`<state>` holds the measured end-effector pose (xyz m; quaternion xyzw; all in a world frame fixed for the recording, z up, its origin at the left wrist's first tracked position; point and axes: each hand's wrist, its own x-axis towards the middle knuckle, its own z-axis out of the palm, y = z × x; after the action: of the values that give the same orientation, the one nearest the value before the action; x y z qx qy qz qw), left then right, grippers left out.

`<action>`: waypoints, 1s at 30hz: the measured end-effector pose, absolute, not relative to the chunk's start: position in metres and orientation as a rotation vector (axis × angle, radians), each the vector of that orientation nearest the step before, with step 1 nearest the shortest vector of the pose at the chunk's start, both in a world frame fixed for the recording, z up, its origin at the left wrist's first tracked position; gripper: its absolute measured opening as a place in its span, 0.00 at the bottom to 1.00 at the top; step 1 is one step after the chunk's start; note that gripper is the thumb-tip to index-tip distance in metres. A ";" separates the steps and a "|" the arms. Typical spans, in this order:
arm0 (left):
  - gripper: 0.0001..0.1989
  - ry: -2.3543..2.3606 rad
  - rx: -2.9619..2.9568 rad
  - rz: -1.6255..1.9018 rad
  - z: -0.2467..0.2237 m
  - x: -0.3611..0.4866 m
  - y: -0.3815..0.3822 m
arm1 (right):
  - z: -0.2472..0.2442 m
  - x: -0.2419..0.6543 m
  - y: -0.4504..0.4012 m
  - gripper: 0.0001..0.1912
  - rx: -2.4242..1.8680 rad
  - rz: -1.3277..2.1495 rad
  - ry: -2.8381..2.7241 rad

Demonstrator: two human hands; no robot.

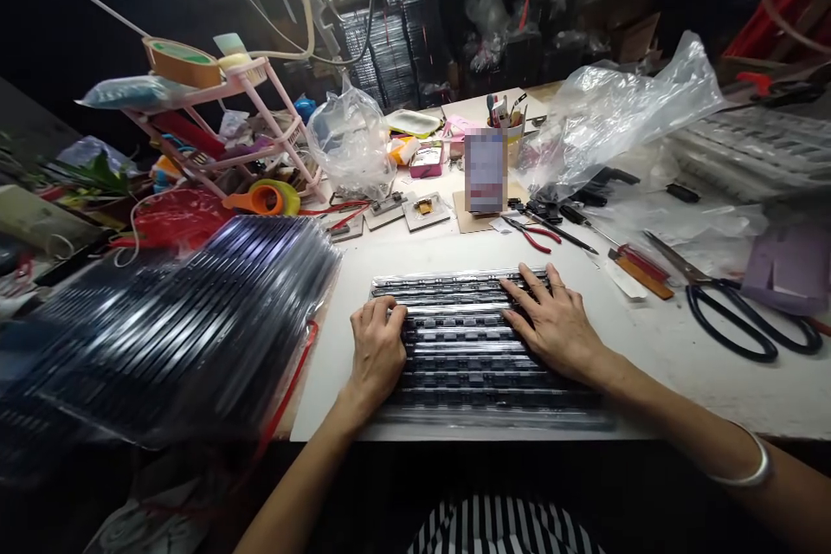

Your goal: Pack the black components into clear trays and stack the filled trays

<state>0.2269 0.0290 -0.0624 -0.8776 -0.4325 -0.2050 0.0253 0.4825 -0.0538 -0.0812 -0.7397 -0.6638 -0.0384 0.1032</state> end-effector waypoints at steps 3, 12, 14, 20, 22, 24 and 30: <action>0.17 -1.320 -2.718 -0.625 -0.063 0.229 0.031 | -0.081 0.483 -0.054 0.27 -2.176 -0.094 -1.968; 0.15 -1.380 -2.716 -0.580 -0.064 0.239 0.043 | -0.080 0.484 -0.053 0.27 -2.163 -0.084 -1.996; 0.15 -1.357 -2.732 -0.603 -0.063 0.238 0.041 | -0.080 0.484 -0.053 0.27 -2.162 -0.090 -2.001; 0.16 -1.214 -2.855 -0.661 -0.066 0.219 0.031 | -0.082 0.484 -0.052 0.27 -2.171 -0.088 -2.011; 0.19 -1.136 -2.959 -0.649 -0.070 0.208 0.028 | -0.083 0.485 -0.052 0.28 -2.167 -0.084 -2.026; 0.21 -1.100 -3.034 -0.566 -0.073 0.200 0.025 | -0.083 0.486 -0.051 0.28 -2.156 -0.079 -2.060; 0.31 -1.182 -2.935 -0.109 -0.070 0.218 0.023 | -0.084 0.488 -0.041 0.28 -2.099 -0.034 -2.226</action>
<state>0.2183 0.0234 -0.0701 -0.9270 -0.3732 -0.0343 -0.0123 0.4880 -0.0410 -0.0842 -0.6854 -0.7269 -0.0113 0.0407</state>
